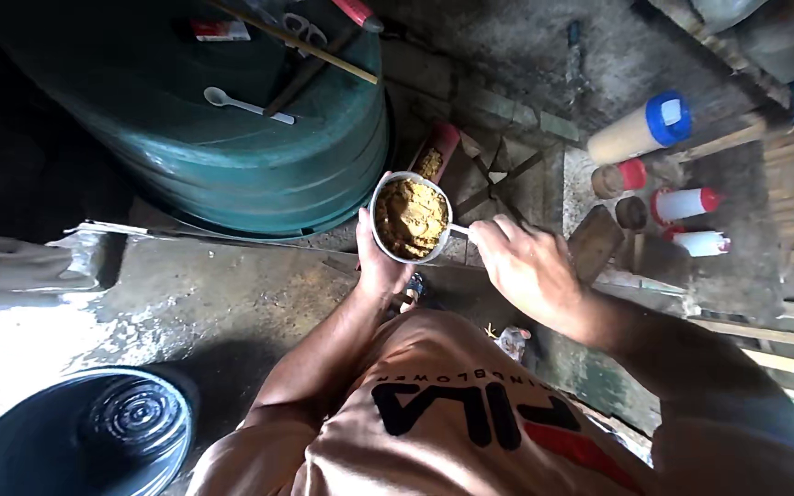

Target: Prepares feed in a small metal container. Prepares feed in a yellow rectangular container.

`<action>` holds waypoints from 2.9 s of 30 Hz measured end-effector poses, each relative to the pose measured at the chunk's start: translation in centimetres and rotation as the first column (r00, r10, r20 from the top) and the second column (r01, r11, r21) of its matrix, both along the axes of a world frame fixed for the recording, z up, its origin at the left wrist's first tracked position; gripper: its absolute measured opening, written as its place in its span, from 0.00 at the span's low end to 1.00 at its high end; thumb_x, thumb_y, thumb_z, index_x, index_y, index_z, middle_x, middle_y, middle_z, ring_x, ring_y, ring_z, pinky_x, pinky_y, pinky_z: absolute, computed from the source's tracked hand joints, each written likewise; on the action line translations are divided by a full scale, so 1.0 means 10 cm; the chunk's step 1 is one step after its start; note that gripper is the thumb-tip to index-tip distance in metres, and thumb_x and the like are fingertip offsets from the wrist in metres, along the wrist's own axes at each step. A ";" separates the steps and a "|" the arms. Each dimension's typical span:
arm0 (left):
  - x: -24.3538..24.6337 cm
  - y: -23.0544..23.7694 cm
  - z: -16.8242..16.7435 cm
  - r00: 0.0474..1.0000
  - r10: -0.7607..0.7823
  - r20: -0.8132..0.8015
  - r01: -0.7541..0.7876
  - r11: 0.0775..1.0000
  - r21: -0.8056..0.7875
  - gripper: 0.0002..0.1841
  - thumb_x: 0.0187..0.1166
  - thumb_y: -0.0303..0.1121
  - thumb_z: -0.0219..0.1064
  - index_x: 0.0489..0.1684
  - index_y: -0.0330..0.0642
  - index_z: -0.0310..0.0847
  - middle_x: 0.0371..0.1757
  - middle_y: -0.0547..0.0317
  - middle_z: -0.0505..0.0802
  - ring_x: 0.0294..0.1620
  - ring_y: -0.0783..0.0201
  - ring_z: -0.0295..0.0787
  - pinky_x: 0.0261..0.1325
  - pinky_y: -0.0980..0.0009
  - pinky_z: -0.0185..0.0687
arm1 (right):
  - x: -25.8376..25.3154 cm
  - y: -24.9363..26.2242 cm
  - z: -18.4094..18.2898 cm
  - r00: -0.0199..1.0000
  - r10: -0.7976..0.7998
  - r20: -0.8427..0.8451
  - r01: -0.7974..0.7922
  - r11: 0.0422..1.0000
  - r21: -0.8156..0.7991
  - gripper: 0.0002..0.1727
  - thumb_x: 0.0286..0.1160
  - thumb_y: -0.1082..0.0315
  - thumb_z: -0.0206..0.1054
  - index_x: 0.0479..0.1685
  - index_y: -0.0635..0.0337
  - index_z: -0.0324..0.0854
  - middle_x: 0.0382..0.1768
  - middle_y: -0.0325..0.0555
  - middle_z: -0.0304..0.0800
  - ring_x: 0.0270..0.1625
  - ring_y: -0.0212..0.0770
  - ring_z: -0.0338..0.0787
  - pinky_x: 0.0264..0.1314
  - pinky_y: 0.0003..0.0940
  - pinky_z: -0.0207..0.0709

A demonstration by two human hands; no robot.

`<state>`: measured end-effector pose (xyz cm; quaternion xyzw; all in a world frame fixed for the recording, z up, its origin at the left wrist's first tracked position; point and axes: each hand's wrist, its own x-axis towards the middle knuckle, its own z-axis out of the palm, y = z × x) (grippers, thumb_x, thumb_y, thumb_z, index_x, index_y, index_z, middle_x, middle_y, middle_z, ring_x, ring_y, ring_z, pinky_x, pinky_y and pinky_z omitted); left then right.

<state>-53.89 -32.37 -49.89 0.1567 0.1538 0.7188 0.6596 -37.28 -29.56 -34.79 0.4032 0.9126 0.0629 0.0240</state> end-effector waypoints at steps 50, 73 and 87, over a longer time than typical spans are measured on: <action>-0.11 -0.15 -0.11 0.923 -0.297 0.245 0.349 0.915 -0.202 0.41 0.81 0.76 0.35 0.73 0.58 0.77 0.62 0.47 0.91 0.54 0.48 0.93 0.42 0.48 0.92 | 0.10 0.73 -0.08 0.932 0.362 -0.009 -0.324 0.824 -0.464 0.19 0.84 0.50 0.58 0.33 0.52 0.83 0.19 0.40 0.81 0.25 0.44 0.86 0.30 0.46 0.78; 0.03 -0.27 -0.16 0.988 -0.138 -0.065 0.132 0.987 -0.088 0.36 0.81 0.73 0.48 0.76 0.60 0.75 0.65 0.60 0.90 0.64 0.61 0.89 0.60 0.56 0.90 | 0.14 0.49 -0.17 0.951 -0.298 -0.082 0.137 0.644 -0.753 0.20 0.90 0.62 0.58 0.22 0.55 0.78 0.16 0.36 0.70 0.20 0.33 0.71 0.24 0.34 0.64; 0.14 -0.30 -0.10 0.992 -0.117 -0.047 0.112 0.989 -0.100 0.37 0.80 0.73 0.49 0.78 0.59 0.73 0.66 0.58 0.89 0.65 0.60 0.88 0.62 0.54 0.89 | -0.03 -0.11 -0.07 0.965 0.258 0.046 -0.254 0.964 -0.078 0.11 0.81 0.67 0.60 0.34 0.63 0.82 0.16 0.50 0.77 0.20 0.53 0.84 0.23 0.46 0.75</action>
